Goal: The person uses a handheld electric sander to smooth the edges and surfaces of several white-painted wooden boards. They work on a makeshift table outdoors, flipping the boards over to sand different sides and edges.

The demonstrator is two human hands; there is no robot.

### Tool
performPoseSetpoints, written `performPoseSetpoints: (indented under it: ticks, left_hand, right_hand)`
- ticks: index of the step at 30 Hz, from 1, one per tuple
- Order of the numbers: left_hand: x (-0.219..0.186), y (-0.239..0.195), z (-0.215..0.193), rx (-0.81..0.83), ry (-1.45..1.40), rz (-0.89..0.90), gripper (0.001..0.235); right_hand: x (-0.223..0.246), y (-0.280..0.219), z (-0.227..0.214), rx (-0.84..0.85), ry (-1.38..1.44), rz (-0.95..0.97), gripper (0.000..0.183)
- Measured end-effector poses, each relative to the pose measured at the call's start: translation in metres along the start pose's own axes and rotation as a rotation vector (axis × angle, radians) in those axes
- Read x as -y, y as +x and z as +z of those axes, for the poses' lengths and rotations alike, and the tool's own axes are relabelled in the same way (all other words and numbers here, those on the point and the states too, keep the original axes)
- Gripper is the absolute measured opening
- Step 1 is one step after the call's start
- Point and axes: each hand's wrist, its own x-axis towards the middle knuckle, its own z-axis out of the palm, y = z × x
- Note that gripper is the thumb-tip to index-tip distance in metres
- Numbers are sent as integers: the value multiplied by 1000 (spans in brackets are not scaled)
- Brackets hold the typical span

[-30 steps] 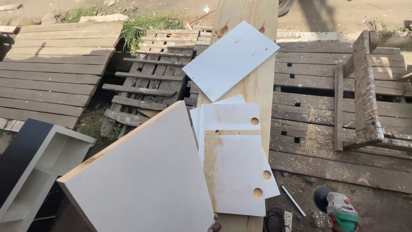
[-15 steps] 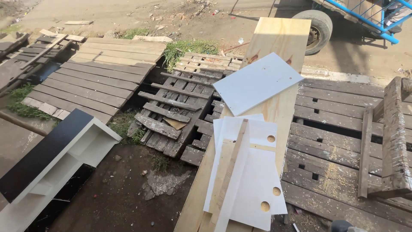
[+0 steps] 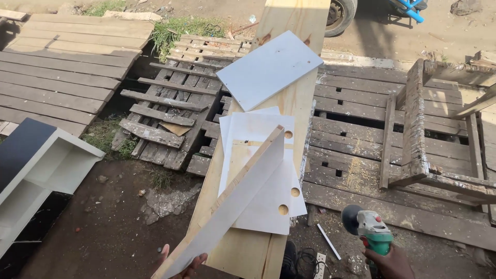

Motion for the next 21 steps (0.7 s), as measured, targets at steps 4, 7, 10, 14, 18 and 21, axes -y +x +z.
performPoseSetpoints:
  ticks: [4,7,10,14,18,21]
  left_hand:
    - [86,-19,244,-709,280,552,49]
    - [62,-11,210,-762,548,473,48]
    - [57,4,199,-791,607,510,53]
    - [114,-23,238,-696,1728,1299,40]
    - [112,2,256,-855,1867,1329,37]
    - [114,17,257,-500,1761,1485,36]
  right_hand:
    - [37,-44,-4,4,76,-35,36]
    - [46,-59,-9,29,211,-92,27]
    - [61,-79,-18,71,263,-87,29]
    - [80,-97,-38,99,242,-25,43]
    - [106,-117,-65,112,140,-128,35]
    - [119,-132,-68,166,42,-194,36]
